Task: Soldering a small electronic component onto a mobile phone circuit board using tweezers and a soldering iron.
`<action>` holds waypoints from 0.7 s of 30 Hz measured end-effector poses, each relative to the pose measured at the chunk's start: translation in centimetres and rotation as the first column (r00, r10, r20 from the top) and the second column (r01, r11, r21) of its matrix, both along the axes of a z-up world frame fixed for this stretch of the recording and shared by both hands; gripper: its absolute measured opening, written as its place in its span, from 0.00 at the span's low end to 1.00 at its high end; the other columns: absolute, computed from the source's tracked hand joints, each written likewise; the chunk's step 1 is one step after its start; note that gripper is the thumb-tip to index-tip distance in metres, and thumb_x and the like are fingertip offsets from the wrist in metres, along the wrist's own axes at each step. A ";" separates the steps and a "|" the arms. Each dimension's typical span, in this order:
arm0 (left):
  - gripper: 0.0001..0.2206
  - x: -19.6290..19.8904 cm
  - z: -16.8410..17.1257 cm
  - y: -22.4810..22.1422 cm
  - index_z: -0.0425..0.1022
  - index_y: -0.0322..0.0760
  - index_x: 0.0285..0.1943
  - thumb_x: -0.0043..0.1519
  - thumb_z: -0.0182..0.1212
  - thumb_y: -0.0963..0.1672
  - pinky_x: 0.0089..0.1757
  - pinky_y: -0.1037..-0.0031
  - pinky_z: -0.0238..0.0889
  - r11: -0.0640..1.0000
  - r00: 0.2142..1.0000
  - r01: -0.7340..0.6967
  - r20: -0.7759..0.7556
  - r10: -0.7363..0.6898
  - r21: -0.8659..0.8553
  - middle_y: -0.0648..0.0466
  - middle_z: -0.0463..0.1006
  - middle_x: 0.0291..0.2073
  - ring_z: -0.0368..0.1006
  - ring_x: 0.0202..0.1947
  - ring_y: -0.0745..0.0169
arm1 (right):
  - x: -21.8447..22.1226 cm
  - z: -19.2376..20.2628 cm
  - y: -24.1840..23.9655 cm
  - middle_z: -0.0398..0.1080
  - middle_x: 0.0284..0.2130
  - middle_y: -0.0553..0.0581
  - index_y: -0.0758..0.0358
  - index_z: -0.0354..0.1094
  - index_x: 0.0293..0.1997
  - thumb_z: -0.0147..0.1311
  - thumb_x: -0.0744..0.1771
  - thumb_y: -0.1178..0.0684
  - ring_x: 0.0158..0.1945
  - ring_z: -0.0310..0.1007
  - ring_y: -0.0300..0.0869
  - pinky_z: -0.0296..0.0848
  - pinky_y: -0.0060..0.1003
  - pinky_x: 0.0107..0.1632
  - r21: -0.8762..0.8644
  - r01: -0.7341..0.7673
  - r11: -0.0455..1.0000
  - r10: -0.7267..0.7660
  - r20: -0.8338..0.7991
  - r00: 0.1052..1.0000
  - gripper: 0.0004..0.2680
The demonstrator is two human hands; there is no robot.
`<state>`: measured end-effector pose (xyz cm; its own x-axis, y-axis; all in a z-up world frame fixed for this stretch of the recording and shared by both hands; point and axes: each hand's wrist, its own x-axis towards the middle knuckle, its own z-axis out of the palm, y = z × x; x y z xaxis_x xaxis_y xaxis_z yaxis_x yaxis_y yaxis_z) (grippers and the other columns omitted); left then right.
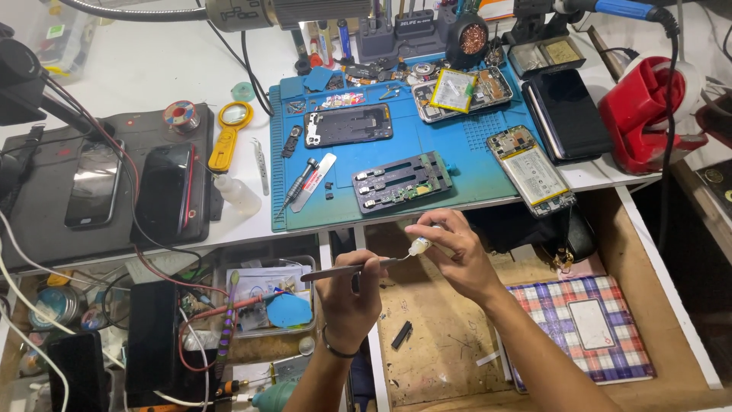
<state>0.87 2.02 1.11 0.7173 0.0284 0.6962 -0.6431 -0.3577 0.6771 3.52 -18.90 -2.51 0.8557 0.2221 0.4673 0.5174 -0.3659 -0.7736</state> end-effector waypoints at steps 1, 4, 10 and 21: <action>0.12 0.0 0.1 0.0 0.70 0.37 0.41 0.72 0.48 0.48 0.23 0.81 0.69 1.000 1.000 -0.009 -0.005 0.009 0.021 0.55 0.79 0.24 0.79 0.20 0.67 | 0.1 -0.1 -0.1 0.69 0.49 0.51 0.46 0.73 0.58 0.53 0.70 0.58 0.57 0.66 0.45 0.67 0.44 0.61 -0.005 -0.004 1.000 0.004 0.010 1.000 0.12; 0.13 0.0 0.2 0.1 0.71 0.36 0.41 0.72 0.48 0.48 0.23 0.80 0.70 0.999 0.999 -0.009 -0.034 0.010 0.045 0.54 0.79 0.24 0.80 0.20 0.65 | 0.0 0.1 -0.2 0.69 0.48 0.50 0.46 0.73 0.59 0.52 0.69 0.59 0.58 0.65 0.46 0.68 0.44 0.60 -0.036 -0.008 0.999 0.009 0.026 1.000 0.13; 0.12 -0.1 -0.2 -0.2 0.70 0.36 0.44 0.71 0.49 0.48 0.23 0.81 0.70 0.997 0.998 -0.004 -0.066 -0.001 -0.075 0.53 0.81 0.22 0.82 0.21 0.66 | 0.0 0.4 -0.1 0.70 0.47 0.51 0.49 0.73 0.59 0.53 0.70 0.58 0.55 0.68 0.45 0.68 0.43 0.59 0.001 -0.008 1.000 0.008 0.005 1.000 0.12; 0.09 -0.2 0.7 -0.4 0.67 0.34 0.43 0.72 0.47 0.44 0.27 0.77 0.74 0.963 0.993 0.057 -0.083 -0.081 -0.262 0.49 0.80 0.22 0.81 0.22 0.61 | -0.1 0.2 -0.3 0.73 0.46 0.52 0.51 0.73 0.61 0.55 0.67 0.62 0.51 0.73 0.42 0.74 0.34 0.50 0.026 -0.002 1.000 0.005 -0.131 0.991 0.16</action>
<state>0.71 1.65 1.79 0.7843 0.1475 0.6026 -0.5907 -0.1192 0.7980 3.38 -19.18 -2.28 0.9091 0.2143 0.3571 0.4124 -0.3431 -0.8439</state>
